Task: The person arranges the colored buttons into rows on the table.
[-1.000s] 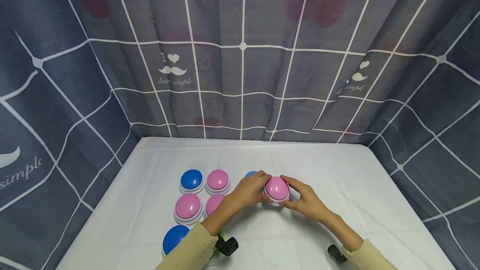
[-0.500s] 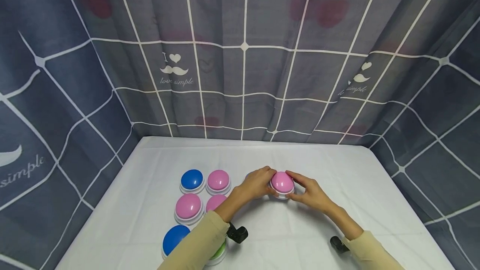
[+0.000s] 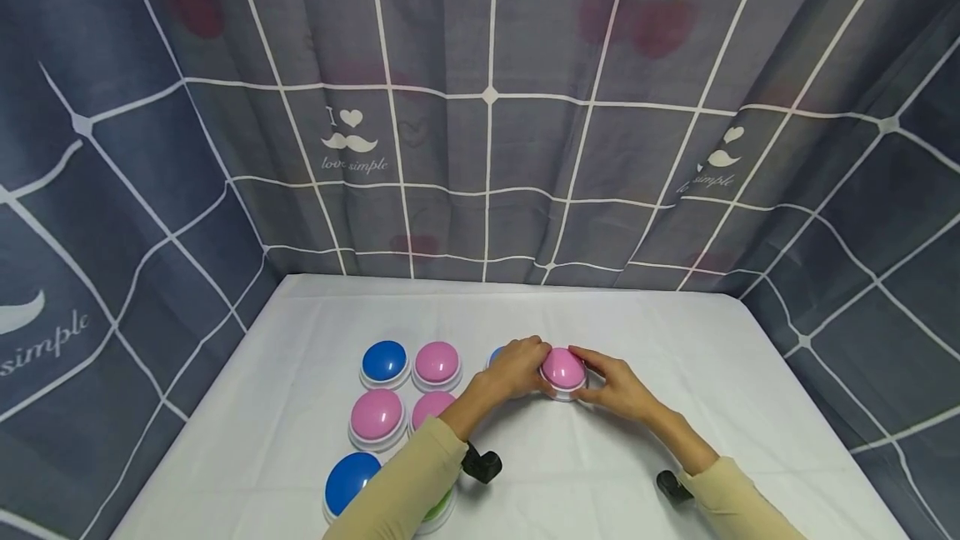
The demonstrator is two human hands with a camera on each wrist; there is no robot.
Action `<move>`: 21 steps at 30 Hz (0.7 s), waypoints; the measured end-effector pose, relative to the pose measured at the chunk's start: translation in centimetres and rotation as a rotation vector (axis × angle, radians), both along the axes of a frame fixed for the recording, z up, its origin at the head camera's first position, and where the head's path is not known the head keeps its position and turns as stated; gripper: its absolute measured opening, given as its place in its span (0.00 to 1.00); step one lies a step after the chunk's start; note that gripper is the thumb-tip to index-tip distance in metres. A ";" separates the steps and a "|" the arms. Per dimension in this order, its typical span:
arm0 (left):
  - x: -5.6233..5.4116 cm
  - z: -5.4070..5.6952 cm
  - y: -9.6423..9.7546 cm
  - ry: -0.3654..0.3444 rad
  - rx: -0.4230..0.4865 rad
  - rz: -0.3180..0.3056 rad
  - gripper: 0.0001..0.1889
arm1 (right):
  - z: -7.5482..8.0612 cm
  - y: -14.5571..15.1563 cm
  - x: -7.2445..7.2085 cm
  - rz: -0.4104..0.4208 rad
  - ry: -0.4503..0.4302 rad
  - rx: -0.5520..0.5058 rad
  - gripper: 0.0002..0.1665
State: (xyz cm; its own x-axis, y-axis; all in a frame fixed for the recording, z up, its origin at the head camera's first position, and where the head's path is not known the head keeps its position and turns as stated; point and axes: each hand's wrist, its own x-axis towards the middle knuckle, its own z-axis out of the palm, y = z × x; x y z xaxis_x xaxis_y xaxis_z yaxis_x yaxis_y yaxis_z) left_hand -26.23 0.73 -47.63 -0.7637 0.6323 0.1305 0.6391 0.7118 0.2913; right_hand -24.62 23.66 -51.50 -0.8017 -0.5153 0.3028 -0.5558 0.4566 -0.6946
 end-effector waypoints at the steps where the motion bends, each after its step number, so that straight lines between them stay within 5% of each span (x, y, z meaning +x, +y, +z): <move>1: 0.0 0.0 0.0 0.007 -0.003 -0.005 0.26 | 0.0 0.0 0.0 -0.003 0.000 0.006 0.42; 21: 0.0 -0.3 0.1 0.031 -0.032 0.025 0.28 | 0.1 -0.8 0.8 -0.066 -0.002 0.017 0.41</move>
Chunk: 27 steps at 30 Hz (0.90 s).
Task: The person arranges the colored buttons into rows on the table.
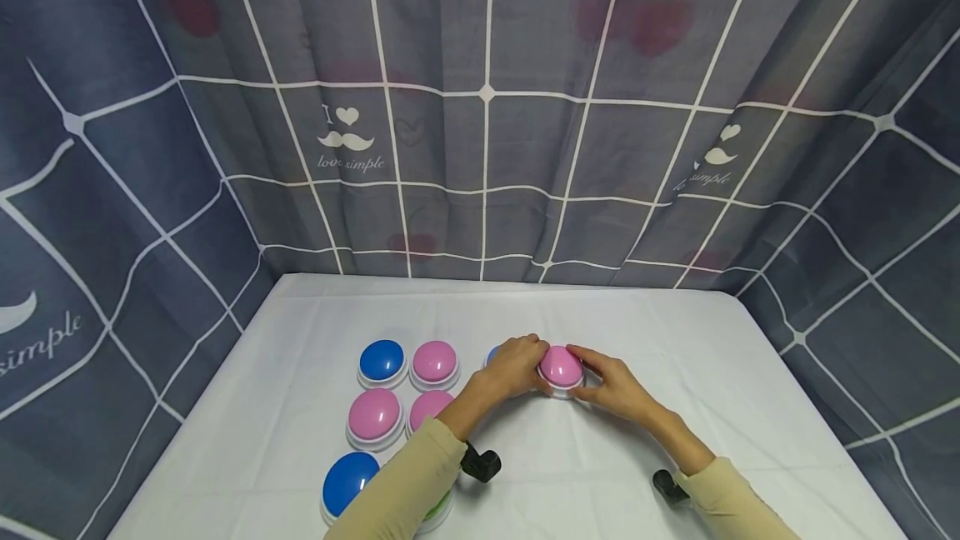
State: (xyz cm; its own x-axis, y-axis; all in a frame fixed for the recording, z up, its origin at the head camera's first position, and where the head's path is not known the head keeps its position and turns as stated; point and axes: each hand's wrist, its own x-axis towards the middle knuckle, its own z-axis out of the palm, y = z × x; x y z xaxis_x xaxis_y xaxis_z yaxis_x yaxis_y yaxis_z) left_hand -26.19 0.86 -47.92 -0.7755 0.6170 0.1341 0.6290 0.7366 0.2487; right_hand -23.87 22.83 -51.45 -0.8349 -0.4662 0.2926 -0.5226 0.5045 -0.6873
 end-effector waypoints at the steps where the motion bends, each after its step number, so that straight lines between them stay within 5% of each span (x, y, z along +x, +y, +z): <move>1: 0.0 0.0 0.0 0.002 0.001 0.002 0.28 | 0.0 0.0 0.0 -0.003 -0.005 0.008 0.42; 12: 0.5 0.0 -0.4 0.029 -0.022 0.020 0.31 | 0.2 0.0 0.1 0.005 0.015 0.018 0.44; 27: 0.8 2.9 -2.7 0.023 0.024 0.049 0.39 | 1.0 -1.9 -0.2 -0.017 0.096 0.023 0.46</move>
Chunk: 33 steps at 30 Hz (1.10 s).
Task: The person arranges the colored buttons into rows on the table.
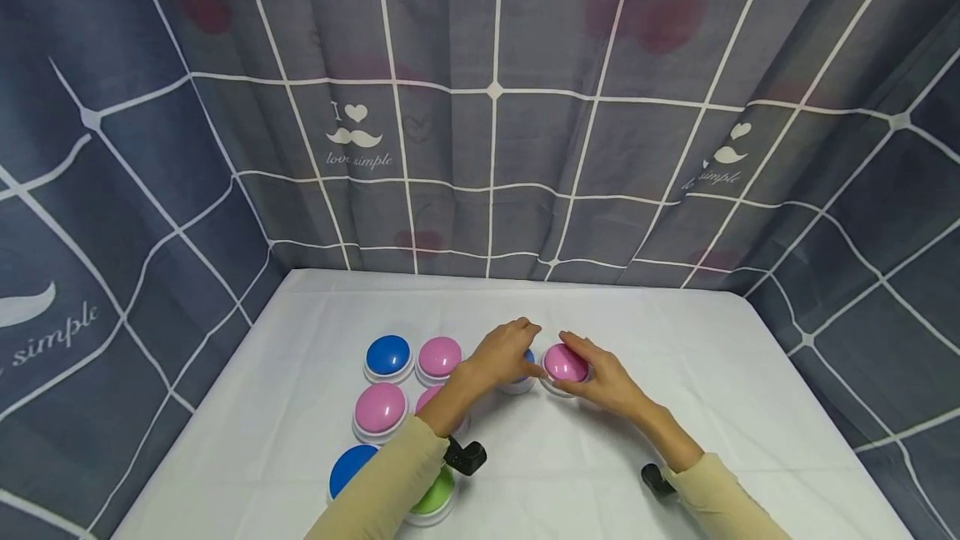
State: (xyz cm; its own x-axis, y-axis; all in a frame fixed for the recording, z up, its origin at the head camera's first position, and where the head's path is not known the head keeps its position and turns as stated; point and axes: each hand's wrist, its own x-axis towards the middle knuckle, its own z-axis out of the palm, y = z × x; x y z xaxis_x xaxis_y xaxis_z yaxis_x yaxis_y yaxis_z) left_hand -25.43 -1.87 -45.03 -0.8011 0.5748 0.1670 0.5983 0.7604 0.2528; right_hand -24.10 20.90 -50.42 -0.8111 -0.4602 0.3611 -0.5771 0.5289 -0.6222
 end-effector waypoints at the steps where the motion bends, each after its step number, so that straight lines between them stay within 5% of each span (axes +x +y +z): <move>1: 0.0 0.2 -0.3 -0.003 0.000 0.005 0.39 | 0.2 -0.3 -0.1 0.001 -0.005 0.001 0.47; 18: 1.7 0.9 -8.3 -0.114 0.055 0.128 0.41 | 2.6 -7.6 -1.3 0.141 0.017 0.086 0.46; 33: 1.3 0.9 -13.5 -0.243 0.033 0.170 0.41 | 2.6 -14.2 -2.5 0.164 -0.016 0.302 0.47</move>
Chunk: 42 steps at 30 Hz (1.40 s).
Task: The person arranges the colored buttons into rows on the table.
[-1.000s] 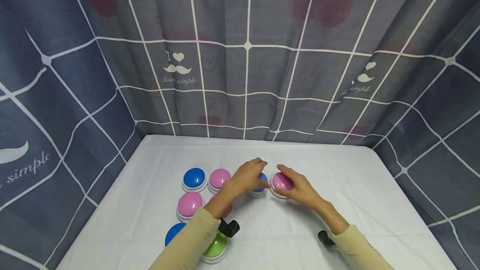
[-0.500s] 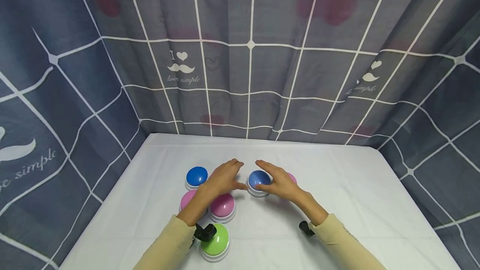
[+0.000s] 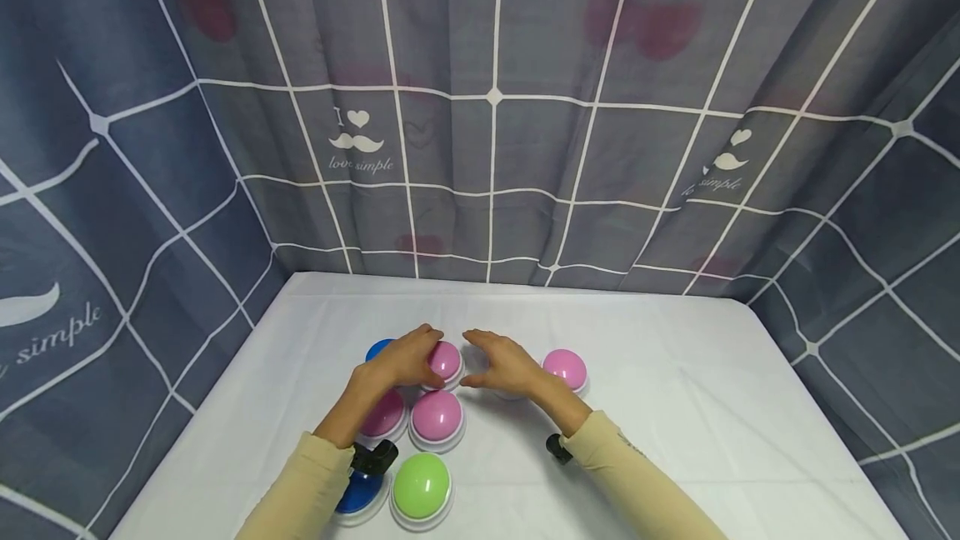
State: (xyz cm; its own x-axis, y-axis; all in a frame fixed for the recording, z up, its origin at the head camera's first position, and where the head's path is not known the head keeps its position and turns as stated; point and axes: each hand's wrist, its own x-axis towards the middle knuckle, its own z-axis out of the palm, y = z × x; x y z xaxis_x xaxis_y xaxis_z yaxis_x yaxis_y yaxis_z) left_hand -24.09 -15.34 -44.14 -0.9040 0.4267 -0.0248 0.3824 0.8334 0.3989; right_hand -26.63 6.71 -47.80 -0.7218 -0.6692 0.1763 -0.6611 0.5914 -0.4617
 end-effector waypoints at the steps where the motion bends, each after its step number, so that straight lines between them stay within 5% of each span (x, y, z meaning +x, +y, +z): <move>1: 0.0 0.0 -0.1 -0.014 -0.008 0.000 0.41 | 0.0 -0.3 0.0 0.004 -0.001 0.008 0.47; 9: -0.5 -0.6 -1.1 -0.034 -0.012 -0.009 0.32 | -0.3 -2.3 -0.3 -0.006 0.007 0.092 0.49; 14: -0.7 -1.0 -1.5 -0.027 -0.001 -0.021 0.28 | -0.6 -3.2 -0.3 0.005 0.035 0.098 0.41; 32: -0.8 -1.5 -1.9 0.020 -0.004 -0.047 0.28 | -1.0 -3.7 -0.1 -0.021 0.035 0.114 0.40; 42: -0.8 -1.7 -2.2 0.056 0.063 -0.019 0.37 | -0.6 -3.3 0.0 -0.053 0.043 0.049 0.43</move>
State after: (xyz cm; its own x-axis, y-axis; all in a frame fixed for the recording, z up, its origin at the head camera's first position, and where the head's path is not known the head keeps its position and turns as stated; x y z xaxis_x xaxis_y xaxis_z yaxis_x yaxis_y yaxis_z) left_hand -24.93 -17.58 -45.82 -0.8952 0.4426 0.0529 0.4208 0.7999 0.4279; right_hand -26.60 3.45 -48.39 -0.7489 -0.6390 0.1755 -0.6468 0.6473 -0.4034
